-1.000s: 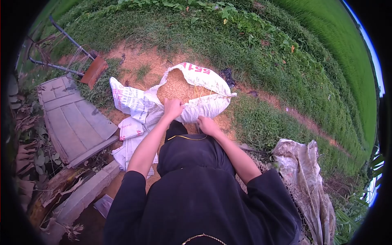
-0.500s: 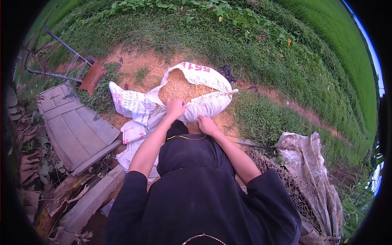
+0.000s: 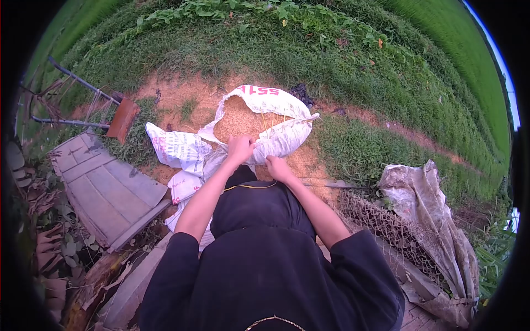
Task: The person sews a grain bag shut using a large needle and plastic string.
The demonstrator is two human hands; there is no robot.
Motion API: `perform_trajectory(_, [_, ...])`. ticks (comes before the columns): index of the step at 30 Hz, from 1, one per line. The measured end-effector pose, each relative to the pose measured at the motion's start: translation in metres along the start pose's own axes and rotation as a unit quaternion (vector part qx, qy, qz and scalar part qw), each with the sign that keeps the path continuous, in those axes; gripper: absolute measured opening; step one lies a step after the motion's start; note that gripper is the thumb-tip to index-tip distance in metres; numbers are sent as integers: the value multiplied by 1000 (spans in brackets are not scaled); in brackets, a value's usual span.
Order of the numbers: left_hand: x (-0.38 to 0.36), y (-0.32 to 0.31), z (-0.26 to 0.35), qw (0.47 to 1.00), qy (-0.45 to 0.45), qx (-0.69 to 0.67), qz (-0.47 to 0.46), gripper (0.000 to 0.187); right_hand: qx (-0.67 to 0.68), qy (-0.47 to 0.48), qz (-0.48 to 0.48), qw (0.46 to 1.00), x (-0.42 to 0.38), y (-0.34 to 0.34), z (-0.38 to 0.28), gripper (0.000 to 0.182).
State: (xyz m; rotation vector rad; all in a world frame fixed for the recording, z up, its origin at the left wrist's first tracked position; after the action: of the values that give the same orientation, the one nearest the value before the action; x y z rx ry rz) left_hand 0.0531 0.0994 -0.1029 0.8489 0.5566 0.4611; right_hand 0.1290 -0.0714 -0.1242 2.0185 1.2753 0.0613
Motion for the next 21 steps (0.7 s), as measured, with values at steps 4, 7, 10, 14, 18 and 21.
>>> perform_trajectory(4, [-3, -5, 6, 997, 3, -72, -41, 24, 85, 12, 18, 996, 9, -13, 5, 29])
perform_trajectory(7, [2, -9, -1, 986, 149, -77, 15, 28, 117, 33, 30, 992, 12, -15, 0, 27])
perform_trajectory(10, [6, -13, -3, 969, 236, 36, -70, 32, 141, -40, -38, 988, 12, -10, -4, 24])
perform_trajectory(14, [15, -10, 10, 968, 241, -35, -66, 30, 136, -36, -53, 989, 20, -9, -3, 22])
perform_trajectory(18, [40, 4, 2, 962, 239, -91, 93, 22, -25, 45, 34, 998, 20, 12, -18, 24])
perform_trajectory(21, [65, 4, -28, 956, 247, -84, 134, 18, -30, 163, 137, 977, 23, 44, -31, 24])
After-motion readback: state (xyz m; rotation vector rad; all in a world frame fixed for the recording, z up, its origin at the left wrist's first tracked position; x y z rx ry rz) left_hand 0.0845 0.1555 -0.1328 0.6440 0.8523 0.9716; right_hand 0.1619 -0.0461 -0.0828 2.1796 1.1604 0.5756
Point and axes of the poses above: each hand's wrist, its own x-axis towards the middle knuckle, its own y-axis out of the back of the hand, z = x × y, the point moved 3 cm from there along x, towards the middle knuckle, and after that the axes turned 6 degrees about z, right-handed, at the moved point
